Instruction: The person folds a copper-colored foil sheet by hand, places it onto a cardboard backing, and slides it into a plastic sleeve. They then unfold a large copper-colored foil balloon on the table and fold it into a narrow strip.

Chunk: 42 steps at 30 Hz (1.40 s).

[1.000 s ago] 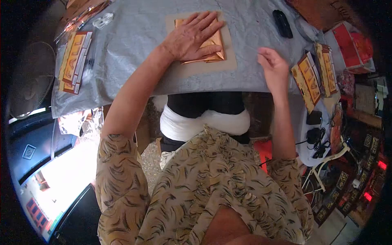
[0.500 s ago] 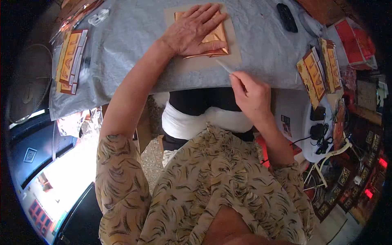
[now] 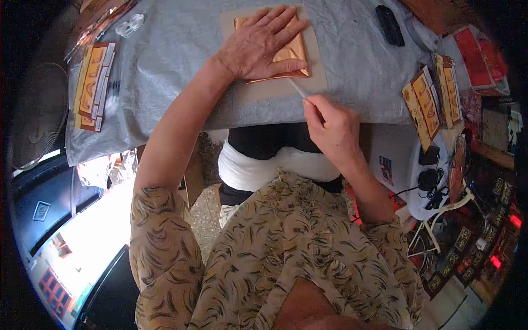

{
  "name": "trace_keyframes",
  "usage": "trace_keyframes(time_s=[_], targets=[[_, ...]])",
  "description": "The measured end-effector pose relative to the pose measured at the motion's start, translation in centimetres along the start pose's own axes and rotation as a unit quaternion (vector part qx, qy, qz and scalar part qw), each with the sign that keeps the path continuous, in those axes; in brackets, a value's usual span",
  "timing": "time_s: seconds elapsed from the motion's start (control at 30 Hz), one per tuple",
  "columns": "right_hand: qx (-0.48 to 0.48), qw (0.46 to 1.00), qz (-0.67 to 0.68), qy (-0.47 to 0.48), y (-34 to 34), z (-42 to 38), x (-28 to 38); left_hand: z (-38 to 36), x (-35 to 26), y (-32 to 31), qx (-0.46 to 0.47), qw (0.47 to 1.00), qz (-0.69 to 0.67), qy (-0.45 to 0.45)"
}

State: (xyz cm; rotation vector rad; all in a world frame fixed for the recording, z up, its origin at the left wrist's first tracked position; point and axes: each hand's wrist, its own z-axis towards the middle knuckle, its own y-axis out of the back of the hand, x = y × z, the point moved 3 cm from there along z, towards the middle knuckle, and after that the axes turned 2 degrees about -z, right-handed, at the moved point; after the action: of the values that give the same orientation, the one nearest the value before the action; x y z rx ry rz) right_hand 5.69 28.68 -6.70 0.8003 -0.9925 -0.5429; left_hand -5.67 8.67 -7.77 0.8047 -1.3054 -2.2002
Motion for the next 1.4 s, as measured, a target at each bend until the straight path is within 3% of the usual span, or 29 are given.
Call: trace_keyframes(time_s=[0.27, 0.5, 0.67, 0.97, 1.4], targets=[[0.012, 0.999, -0.013, -0.043, -1.1, 0.3, 0.5, 0.2, -0.2, 0.2, 0.012, 0.999, 0.041, -0.016], [0.018, 1.0, -0.012, -0.02, -1.4, 0.6, 0.5, 0.2, -0.3, 0.3, 0.01, 1.0, -0.006, -0.009], [0.03, 1.0, 0.009, -0.002, -0.5, 1.2, -0.2, 0.0, -0.6, 0.1, -0.034, 0.996, 0.078, -0.004], [0.005, 0.998, 0.055, 0.007, -0.5, 1.4, -0.7, 0.3, 0.2, -0.2, 0.057, 0.995, 0.082, -0.013], [0.018, 0.999, 0.05, -0.009, -0.6, 1.2, -0.8, 0.6, -0.6, 0.2, 0.039, 0.997, 0.066, -0.013]])
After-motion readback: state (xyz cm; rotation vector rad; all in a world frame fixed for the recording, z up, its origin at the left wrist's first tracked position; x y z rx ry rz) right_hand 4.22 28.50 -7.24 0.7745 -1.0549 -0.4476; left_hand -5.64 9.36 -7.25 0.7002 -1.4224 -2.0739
